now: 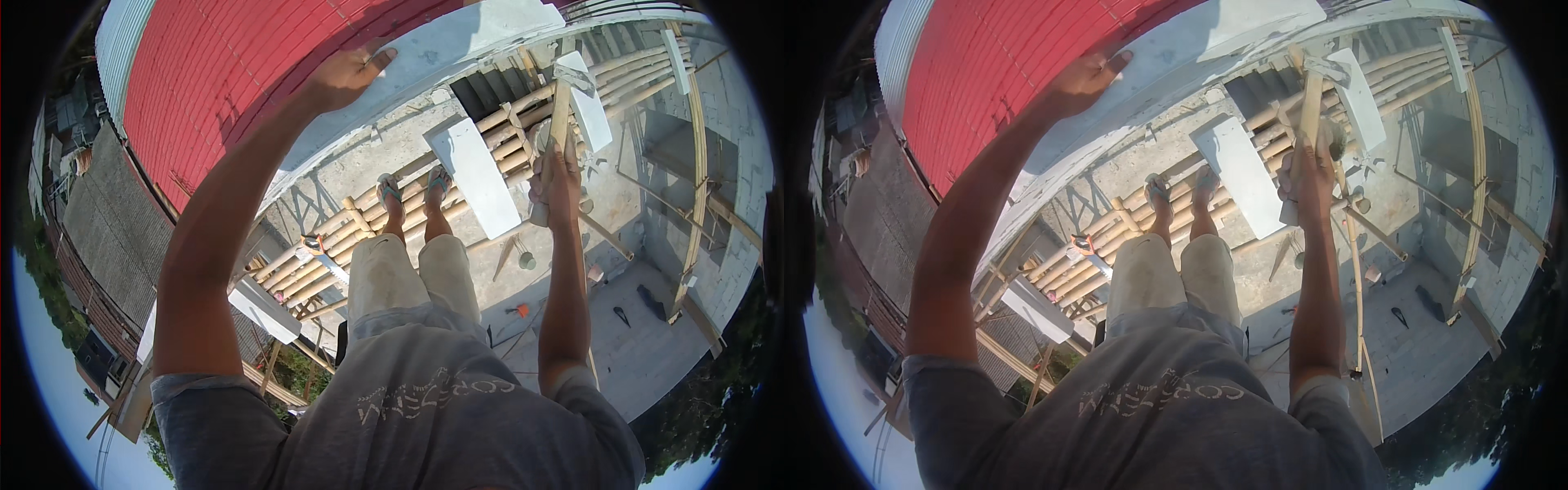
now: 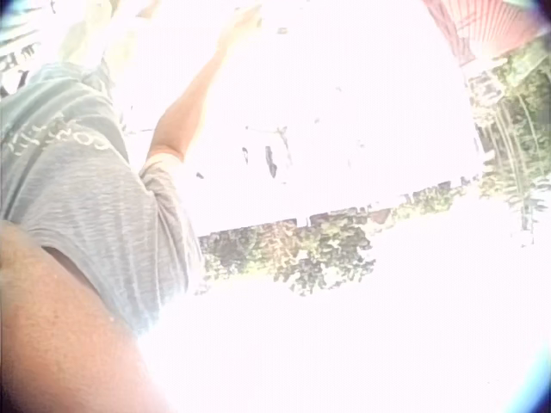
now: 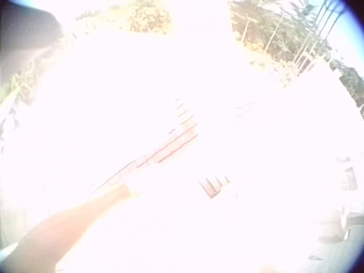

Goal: The person places lightweight concrete blocks onto a wall structure, adjusts them using a hammer, and applies mortar along the surface using a trowel from a bucket.

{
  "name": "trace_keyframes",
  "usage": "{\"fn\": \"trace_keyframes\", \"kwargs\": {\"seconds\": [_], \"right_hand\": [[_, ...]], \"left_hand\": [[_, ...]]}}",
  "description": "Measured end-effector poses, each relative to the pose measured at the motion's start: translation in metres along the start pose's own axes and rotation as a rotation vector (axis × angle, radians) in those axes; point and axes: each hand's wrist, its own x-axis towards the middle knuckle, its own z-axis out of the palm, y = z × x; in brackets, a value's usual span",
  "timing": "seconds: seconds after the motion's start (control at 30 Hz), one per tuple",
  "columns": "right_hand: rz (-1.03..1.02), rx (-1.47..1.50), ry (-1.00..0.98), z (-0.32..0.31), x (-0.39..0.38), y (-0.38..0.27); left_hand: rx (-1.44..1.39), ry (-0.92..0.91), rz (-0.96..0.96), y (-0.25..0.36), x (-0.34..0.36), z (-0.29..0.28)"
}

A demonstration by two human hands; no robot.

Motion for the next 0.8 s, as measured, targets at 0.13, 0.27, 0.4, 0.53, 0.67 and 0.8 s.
{"fn": "trace_keyframes", "kwargs": {"seconds": [0.13,0.27,0.4,0.53,0.67,0.8], "right_hand": [[-0.032,0.068,-0.031,-0.048,0.041,-0.035],[0.064,-0.011,-0.203,-0.082,0.090,-0.071],[0.039,0.159,-0.246,-0.070,0.141,-0.095],[0.091,0.124,-0.364,-0.057,0.169,-0.102],[0.191,-0.232,-0.492,-0.066,0.178,-0.108],[0.095,0.053,-0.392,-0.071,0.188,-0.112]], "left_hand": [[-0.046,0.025,0.026,0.005,0.001,-0.001],[-0.120,0.101,0.094,0.012,-0.002,0.002],[-0.173,0.056,0.095,0.011,-0.001,0.002],[-0.175,0.107,0.169,0.011,0.002,0.002],[-0.154,0.152,0.173,0.015,0.002,0.003],[-0.163,0.130,0.183,0.016,0.001,0.003]]}}
